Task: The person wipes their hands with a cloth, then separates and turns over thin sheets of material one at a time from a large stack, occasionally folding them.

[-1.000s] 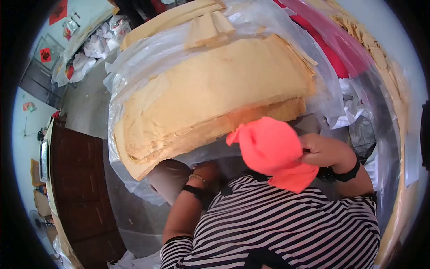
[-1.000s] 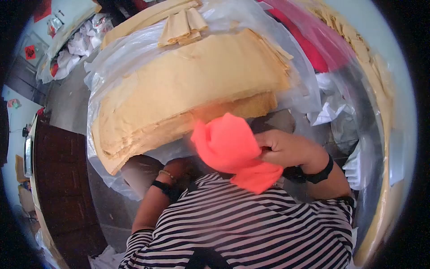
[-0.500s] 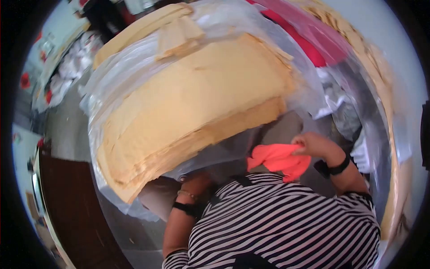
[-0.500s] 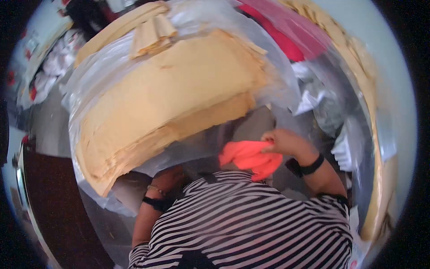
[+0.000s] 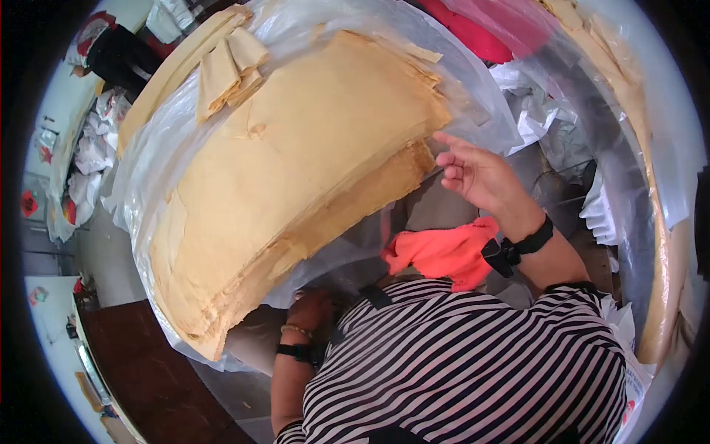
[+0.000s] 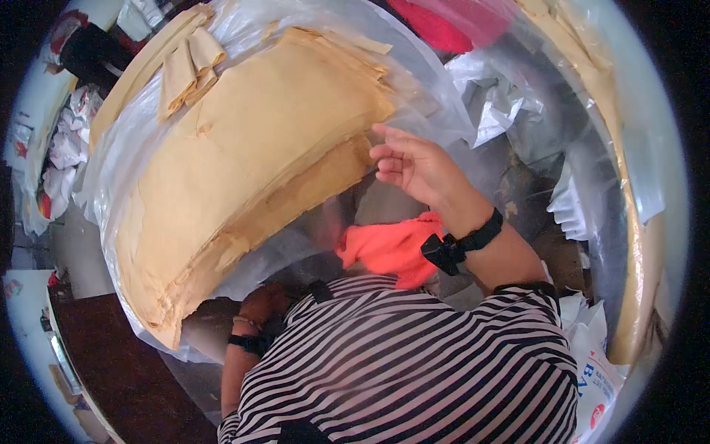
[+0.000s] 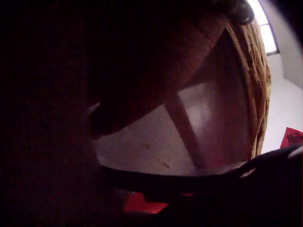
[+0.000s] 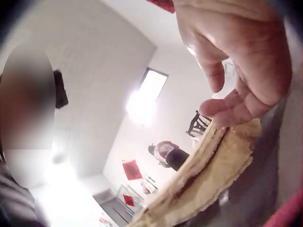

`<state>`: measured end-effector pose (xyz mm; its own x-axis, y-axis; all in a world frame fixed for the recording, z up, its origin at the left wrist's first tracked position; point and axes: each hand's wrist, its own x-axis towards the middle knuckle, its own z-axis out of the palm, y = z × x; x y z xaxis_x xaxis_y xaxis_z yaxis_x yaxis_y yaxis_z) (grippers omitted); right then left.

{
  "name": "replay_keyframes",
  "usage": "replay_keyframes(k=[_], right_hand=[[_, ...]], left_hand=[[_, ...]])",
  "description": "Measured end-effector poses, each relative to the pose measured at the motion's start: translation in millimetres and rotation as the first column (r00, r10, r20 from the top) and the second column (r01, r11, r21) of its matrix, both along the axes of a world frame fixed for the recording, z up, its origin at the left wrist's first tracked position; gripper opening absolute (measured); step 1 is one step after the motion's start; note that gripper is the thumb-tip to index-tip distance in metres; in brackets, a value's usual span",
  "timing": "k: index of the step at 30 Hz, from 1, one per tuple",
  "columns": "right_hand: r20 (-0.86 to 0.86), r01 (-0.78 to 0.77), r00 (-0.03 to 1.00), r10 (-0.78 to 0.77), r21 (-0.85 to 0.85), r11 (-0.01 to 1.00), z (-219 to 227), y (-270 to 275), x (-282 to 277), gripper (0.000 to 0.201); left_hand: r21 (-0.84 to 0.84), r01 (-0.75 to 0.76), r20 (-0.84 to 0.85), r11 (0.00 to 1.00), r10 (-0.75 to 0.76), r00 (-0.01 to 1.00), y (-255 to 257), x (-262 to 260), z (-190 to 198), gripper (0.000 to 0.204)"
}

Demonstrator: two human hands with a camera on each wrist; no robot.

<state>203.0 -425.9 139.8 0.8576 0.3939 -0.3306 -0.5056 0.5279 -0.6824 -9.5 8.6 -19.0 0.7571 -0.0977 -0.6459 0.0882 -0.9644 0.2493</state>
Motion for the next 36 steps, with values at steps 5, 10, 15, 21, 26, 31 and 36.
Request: replay_keyframes(k=[5, 10, 15, 21, 26, 31, 36], right_hand=[[-0.040, 0.022, 0.999, -0.011, 0.272, 0.962, -19, -1, 18, 0.049], [-0.132, 0.029, 0.991, 0.012, 0.302, 0.953, -13, 0, 32, 0.047], [-0.179, 0.029, 0.984, 0.027, 0.303, 0.953, -13, 5, 45, 0.041], [-0.173, 0.063, 0.985, -0.004, 0.339, 0.939, -9, 14, 51, 0.029], [-0.149, 0.104, 0.985, -0.087, 0.112, 0.988, 1, 13, 60, 0.018], [-0.079, 0.088, 0.992, -0.101, -0.154, 0.984, 10, 10, 66, 0.016], [-0.096, 0.131, 0.985, -0.145, -0.141, 0.981, 10, 18, 75, 0.015]], left_hand=[[-0.181, 0.088, 0.072, 0.980, -0.076, 0.995, -13, 9, 44, 0.028], [-0.320, -0.083, 0.099, 0.944, 0.120, 0.988, -33, 18, 109, 0.022], [-0.561, -0.209, 0.254, 0.801, 0.407, 0.878, -22, 30, 242, 0.020], [-0.186, -0.289, 0.792, 0.939, 0.317, 0.521, 90, 48, 244, 0.022], [0.058, -0.325, 0.844, 0.944, 0.127, 0.520, 129, 63, 235, 0.028], [0.183, -0.413, 0.893, 0.892, 0.024, 0.449, 161, 83, 215, 0.031], [0.111, -0.372, 0.884, 0.922, 0.079, 0.460, 202, 99, 199, 0.030]])
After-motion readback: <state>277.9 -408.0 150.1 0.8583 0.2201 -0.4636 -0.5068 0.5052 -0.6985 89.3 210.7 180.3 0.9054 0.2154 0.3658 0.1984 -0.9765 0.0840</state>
